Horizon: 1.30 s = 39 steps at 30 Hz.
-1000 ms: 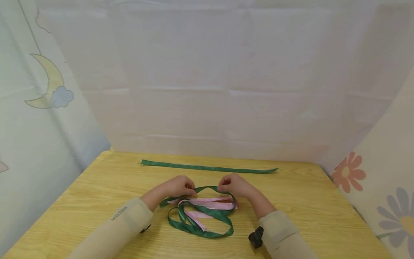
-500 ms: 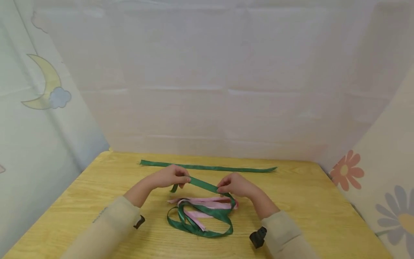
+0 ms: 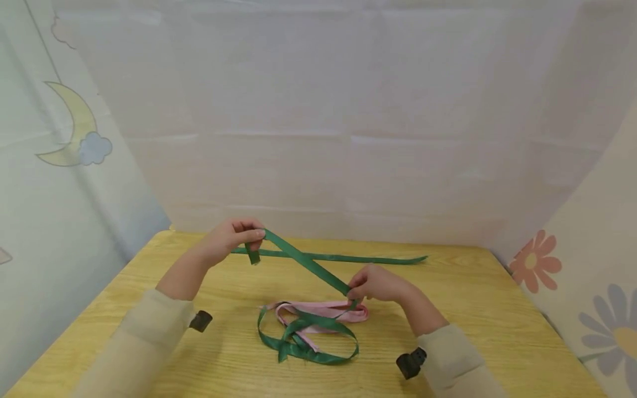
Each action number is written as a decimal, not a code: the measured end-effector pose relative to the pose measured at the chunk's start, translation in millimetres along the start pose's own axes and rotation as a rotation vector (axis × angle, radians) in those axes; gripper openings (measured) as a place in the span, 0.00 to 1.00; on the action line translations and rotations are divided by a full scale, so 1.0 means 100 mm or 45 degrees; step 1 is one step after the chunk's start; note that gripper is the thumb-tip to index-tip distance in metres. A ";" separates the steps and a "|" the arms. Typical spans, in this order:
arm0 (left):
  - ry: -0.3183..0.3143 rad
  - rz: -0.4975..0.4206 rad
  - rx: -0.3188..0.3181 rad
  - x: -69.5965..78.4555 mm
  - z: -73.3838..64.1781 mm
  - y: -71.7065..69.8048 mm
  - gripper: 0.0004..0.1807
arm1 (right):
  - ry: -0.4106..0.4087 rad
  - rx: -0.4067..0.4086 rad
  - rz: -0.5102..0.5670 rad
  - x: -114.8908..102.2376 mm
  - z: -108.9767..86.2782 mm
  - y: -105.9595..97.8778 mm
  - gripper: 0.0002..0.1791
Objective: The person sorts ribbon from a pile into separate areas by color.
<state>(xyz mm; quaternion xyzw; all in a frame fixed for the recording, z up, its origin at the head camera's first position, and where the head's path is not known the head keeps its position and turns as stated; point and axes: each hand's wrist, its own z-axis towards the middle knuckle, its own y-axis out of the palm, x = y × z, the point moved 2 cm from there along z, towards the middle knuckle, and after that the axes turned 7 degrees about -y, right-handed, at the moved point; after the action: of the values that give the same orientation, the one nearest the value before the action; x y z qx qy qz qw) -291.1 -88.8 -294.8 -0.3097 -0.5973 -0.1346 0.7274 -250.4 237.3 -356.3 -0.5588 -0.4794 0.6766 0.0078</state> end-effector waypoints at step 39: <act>-0.473 0.315 0.518 -0.70 -0.31 -0.94 0.16 | 0.213 0.178 0.135 0.48 -0.66 -0.72 0.19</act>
<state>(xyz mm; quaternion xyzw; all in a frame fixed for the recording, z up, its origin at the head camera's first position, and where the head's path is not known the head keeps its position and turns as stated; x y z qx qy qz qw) -337.5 -192.5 -337.0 -0.2474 -0.6927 0.1365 0.6636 -255.5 344.7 -339.0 -0.6361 -0.3984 0.6588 0.0509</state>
